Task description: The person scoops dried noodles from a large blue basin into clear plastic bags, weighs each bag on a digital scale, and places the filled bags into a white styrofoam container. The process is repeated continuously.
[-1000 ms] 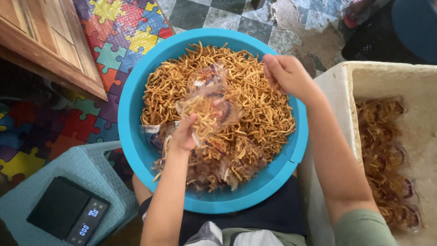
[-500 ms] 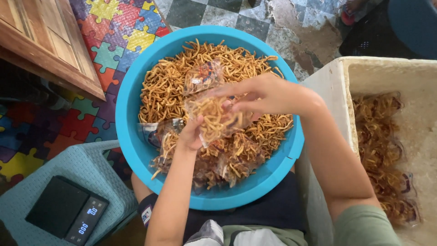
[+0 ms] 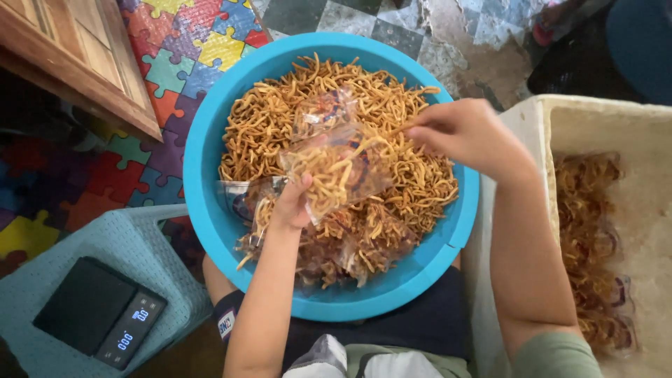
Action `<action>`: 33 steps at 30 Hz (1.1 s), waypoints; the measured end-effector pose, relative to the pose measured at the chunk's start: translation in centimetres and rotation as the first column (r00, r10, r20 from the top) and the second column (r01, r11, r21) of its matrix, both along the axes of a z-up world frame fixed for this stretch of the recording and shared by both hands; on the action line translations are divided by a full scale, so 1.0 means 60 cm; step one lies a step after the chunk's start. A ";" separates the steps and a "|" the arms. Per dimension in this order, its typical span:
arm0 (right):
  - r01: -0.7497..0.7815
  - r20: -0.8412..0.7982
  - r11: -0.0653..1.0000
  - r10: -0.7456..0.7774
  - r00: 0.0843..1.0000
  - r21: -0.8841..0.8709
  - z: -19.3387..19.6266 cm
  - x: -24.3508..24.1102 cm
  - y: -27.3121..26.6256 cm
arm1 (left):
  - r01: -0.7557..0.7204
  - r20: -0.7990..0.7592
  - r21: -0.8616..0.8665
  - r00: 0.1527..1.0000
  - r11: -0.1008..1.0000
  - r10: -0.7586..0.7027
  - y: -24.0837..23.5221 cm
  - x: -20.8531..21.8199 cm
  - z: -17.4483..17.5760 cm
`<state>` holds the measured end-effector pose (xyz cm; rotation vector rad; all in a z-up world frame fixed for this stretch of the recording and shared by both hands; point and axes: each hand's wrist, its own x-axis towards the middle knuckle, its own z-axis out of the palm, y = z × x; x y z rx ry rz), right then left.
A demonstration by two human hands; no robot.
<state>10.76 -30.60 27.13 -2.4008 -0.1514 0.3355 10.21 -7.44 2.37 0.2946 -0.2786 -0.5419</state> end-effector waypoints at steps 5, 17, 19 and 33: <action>-0.084 -0.079 0.983 0.097 0.992 0.161 -0.012 0.005 0.060 | -0.070 0.104 -0.014 0.992 0.997 0.071 0.018 -0.011 0.023; -0.095 0.089 0.949 0.071 0.993 0.302 -0.143 0.165 0.212 | -0.186 -0.296 -0.347 0.952 0.919 0.081 0.220 -0.046 0.000; -0.106 -0.025 0.902 0.128 0.991 0.418 -0.301 0.241 0.224 | -0.206 -0.335 -0.277 0.936 0.939 0.107 0.247 -0.045 -0.014; -0.218 0.079 0.934 0.249 0.965 -0.283 -0.498 0.332 0.276 | -0.325 -0.303 0.033 0.898 0.945 0.319 0.297 -0.040 -0.258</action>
